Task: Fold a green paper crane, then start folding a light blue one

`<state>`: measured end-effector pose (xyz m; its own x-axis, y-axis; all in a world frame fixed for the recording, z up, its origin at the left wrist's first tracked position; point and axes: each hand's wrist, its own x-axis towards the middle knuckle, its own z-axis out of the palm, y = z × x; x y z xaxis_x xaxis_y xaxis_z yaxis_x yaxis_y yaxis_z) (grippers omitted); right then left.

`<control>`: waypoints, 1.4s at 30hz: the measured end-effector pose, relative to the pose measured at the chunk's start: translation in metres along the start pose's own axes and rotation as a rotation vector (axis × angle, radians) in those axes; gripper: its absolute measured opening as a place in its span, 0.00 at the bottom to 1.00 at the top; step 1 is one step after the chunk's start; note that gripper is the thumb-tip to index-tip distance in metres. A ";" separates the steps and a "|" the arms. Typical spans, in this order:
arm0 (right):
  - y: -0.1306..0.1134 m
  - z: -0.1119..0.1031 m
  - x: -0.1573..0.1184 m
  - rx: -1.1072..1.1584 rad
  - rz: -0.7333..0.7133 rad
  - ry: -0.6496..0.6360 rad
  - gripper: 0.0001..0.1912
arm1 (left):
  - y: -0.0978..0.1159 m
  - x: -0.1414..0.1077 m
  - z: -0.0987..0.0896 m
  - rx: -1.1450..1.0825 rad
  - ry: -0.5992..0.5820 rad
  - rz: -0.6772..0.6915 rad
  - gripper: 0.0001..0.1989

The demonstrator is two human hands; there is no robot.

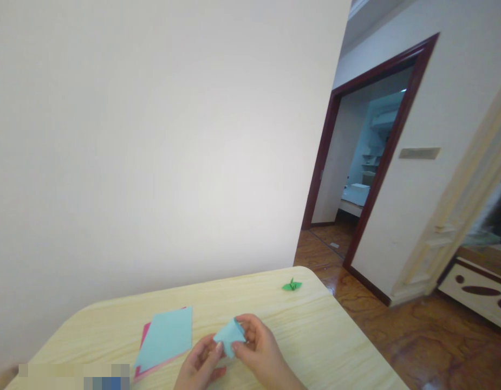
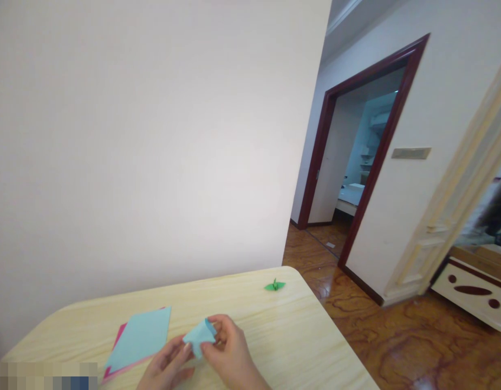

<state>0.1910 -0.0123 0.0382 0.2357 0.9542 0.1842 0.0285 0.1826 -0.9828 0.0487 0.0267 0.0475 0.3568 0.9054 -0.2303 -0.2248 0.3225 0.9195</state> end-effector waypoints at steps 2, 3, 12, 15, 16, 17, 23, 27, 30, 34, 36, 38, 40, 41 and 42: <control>-0.003 0.000 -0.001 -0.089 -0.045 0.009 0.18 | 0.000 0.000 -0.001 0.061 0.013 0.057 0.21; -0.005 0.000 -0.002 -0.146 -0.068 0.015 0.18 | 0.000 0.000 -0.001 0.090 0.017 0.078 0.21; -0.030 -0.005 -0.015 -0.353 -0.222 -0.077 0.28 | 0.002 -0.001 0.000 -0.136 -0.109 -0.062 0.20; -0.034 -0.006 -0.015 -0.342 -0.244 -0.104 0.27 | -0.001 0.003 -0.002 -0.201 -0.135 -0.109 0.21; -0.035 -0.006 -0.015 -0.334 -0.259 -0.109 0.26 | -0.002 0.005 -0.003 -0.209 -0.127 -0.130 0.21; -0.035 -0.006 -0.015 -0.329 -0.280 -0.112 0.26 | -0.004 0.006 -0.004 -0.213 -0.115 -0.152 0.21; -0.030 -0.004 -0.013 -0.307 -0.349 -0.093 0.24 | -0.006 0.007 -0.006 -0.222 -0.072 -0.144 0.21; -0.031 -0.003 -0.011 -0.306 -0.366 -0.064 0.15 | -0.006 0.006 -0.005 -0.217 -0.041 -0.090 0.19; -0.034 -0.003 -0.012 -0.337 -0.386 -0.058 0.13 | -0.005 0.006 -0.004 -0.195 -0.019 -0.075 0.19; -0.034 -0.001 -0.012 -0.356 -0.383 -0.040 0.17 | -0.003 0.003 -0.001 -0.183 -0.004 -0.084 0.19; -0.033 -0.001 -0.012 -0.364 -0.370 -0.039 0.16 | -0.002 0.001 0.001 -0.190 -0.010 -0.076 0.19; -0.031 -0.001 -0.011 -0.360 -0.357 -0.042 0.13 | -0.001 -0.001 0.002 -0.184 -0.023 -0.071 0.18; -0.031 -0.002 -0.010 -0.347 -0.357 -0.049 0.12 | 0.000 -0.002 0.002 -0.156 -0.026 -0.064 0.19; -0.030 -0.003 -0.010 -0.342 -0.360 -0.056 0.12 | 0.000 -0.002 0.003 -0.136 -0.026 -0.060 0.19; -0.031 -0.003 -0.010 -0.344 -0.362 -0.065 0.12 | 0.000 -0.002 0.003 -0.115 -0.025 -0.053 0.20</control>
<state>0.1908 -0.0283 0.0664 0.0907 0.8587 0.5044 0.4181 0.4268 -0.8019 0.0505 0.0242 0.0491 0.3933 0.8793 -0.2687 -0.3065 0.4009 0.8633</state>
